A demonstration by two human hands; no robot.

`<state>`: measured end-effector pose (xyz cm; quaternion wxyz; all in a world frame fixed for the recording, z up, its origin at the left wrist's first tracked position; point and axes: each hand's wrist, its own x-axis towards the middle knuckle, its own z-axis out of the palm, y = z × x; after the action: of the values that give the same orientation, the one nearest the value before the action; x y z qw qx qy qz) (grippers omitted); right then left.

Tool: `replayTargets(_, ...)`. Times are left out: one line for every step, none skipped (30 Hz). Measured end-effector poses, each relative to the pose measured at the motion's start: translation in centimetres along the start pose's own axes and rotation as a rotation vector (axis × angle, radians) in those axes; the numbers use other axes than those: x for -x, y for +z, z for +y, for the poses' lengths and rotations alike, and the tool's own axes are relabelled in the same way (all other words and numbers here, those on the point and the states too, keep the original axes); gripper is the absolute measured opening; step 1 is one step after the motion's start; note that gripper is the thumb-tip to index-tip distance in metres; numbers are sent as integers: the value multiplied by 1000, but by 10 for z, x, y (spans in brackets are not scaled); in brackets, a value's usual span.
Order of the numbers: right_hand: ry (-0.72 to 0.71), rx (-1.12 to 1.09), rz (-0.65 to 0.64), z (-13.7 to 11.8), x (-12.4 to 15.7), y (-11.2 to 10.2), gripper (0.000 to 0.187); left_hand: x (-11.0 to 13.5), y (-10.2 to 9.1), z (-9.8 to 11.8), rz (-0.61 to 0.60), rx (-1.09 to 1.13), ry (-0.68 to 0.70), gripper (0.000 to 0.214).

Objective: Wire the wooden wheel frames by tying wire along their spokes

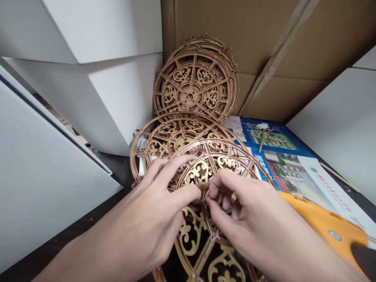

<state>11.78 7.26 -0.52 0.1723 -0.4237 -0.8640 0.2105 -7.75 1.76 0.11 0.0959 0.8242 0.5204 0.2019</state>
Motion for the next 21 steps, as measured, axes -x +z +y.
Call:
replayTargets(-1,-7,-1,0,0,0,14,0,0,0,2,-1,3,38)
replayTargets(-4,-15,-4,1,0,0,14,0,-1,0,1,-2,3,37)
replayTargets(-4,-22,-10,1,0,0,13,0,-1,0,-2,-3,2,37)
replayTargets(-4,-28,-11,1,0,0,13,0,-1,0,-6,-5,-1,37)
replayTargets(-5,-31,-13,1,1,0,13,0,-1,0,-10,-6,-5,38)
replayTargets(-4,-32,-15,1,1,0,13,0,-1,0,-15,-6,-7,38)
replayTargets(-4,-31,-12,1,1,0,13,1,-1,0,-19,-3,-7,39)
replayTargets(-3,-30,-10,1,1,0,14,1,-1,1,-23,-1,-8,39)
replayTargets(0,-27,-14,1,1,0,14,1,-1,1,-27,2,-9,39)
replayTargets(2,-23,-19,1,1,0,14,1,-1,1,-32,5,-11,39)
replayTargets(7,-20,-27,2,0,0,14,1,-1,1,-36,8,-14,39)
replayTargets(10,-18,-36,2,0,0,14,1,-2,1,-39,12,-18,39)
replayTargets(9,-15,-44,3,-1,-1,14,1,-2,1,-40,15,-20,39)
replayTargets(10,-7,-52,3,-1,-1,13,1,-2,1,-40,18,-20,38)
replayTargets(8,4,-55,3,-1,-1,12,1,-3,1,-38,21,-21,37)
replayTargets(5,17,-56,4,-2,-1,12,1,-3,1,-40,23,-15,37)
replayTargets(-1,30,-55,4,-2,-1,12,1,-3,1,-42,25,-10,36)
replayTargets(-6,40,-52,4,-2,-1,12,1,-3,1,-44,25,-6,35)
replayTargets(-10,44,-50,4,-1,-2,12,0,-3,1,-45,25,-6,35)
replayTargets(-17,41,-52,4,-1,-3,12,0,-4,1,-45,25,-7,35)
replayTargets(-26,39,-52,4,0,-4,12,1,-4,0,-44,23,-12,36)
